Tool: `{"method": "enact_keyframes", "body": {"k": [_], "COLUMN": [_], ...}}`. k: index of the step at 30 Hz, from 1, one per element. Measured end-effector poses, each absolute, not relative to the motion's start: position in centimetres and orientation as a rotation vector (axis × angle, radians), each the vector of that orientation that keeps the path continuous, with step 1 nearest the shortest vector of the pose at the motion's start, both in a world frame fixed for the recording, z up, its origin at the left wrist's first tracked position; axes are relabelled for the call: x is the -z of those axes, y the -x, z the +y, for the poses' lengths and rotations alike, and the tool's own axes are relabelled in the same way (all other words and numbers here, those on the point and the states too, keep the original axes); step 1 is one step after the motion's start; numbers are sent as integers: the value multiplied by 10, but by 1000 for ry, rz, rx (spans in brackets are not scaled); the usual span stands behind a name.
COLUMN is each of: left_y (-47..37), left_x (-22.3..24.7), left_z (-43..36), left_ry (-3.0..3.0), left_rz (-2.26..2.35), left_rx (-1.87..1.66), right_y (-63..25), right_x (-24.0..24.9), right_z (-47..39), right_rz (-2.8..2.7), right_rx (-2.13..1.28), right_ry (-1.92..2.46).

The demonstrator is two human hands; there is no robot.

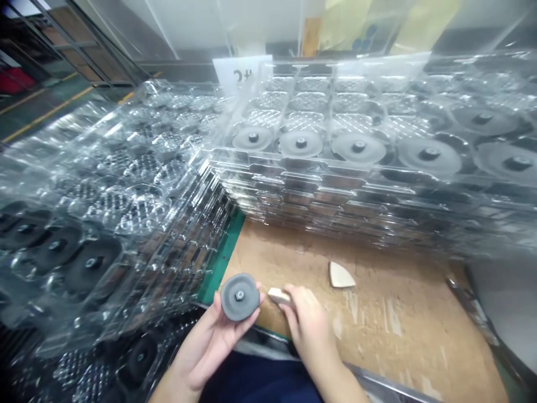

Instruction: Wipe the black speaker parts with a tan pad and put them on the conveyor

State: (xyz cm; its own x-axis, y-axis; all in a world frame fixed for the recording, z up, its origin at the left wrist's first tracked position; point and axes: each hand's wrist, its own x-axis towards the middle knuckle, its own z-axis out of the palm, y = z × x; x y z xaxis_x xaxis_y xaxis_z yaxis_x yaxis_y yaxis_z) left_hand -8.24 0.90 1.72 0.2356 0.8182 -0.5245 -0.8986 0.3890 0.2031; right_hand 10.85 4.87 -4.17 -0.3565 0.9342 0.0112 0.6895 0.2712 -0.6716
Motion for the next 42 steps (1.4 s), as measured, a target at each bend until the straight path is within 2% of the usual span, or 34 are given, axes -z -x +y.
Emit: {"method": "enact_keyframes", "body": {"k": [11,17,21,25,30,35,39,42], "left_y": [70,66,52,30,15,10,7,-1], "left_x": [-30,-33,-37,-42,-48,-52,-55,-59], "left_z": [12,14,18,20,20,23,25,27], "left_ry": [68,26,-15,-105,-145,-168,-165,-216], "left_rz": [683,794,789,750,860,950,997,962], "left_rx": [-1243,-1216,-1195,-1137,-1101,-1066,-1028,-989], "right_y": [-107,-119,-129,-115,-108,-116,-127,-130], "right_x": [-22,-20,-37,-73,-94,-91,-91,-93], "right_z": [62,37,49,53,55,53,46,49], "right_rz": [-2038,-1823,-1755,-1823,-2050,-1890,-1937,-1869], "right_rx": [-1010,-1272,-1089,-858,-1121,-839,-1091,-956], "right_ry": [1391,1420,1495,1222,1041,1047,1035,1130]}}
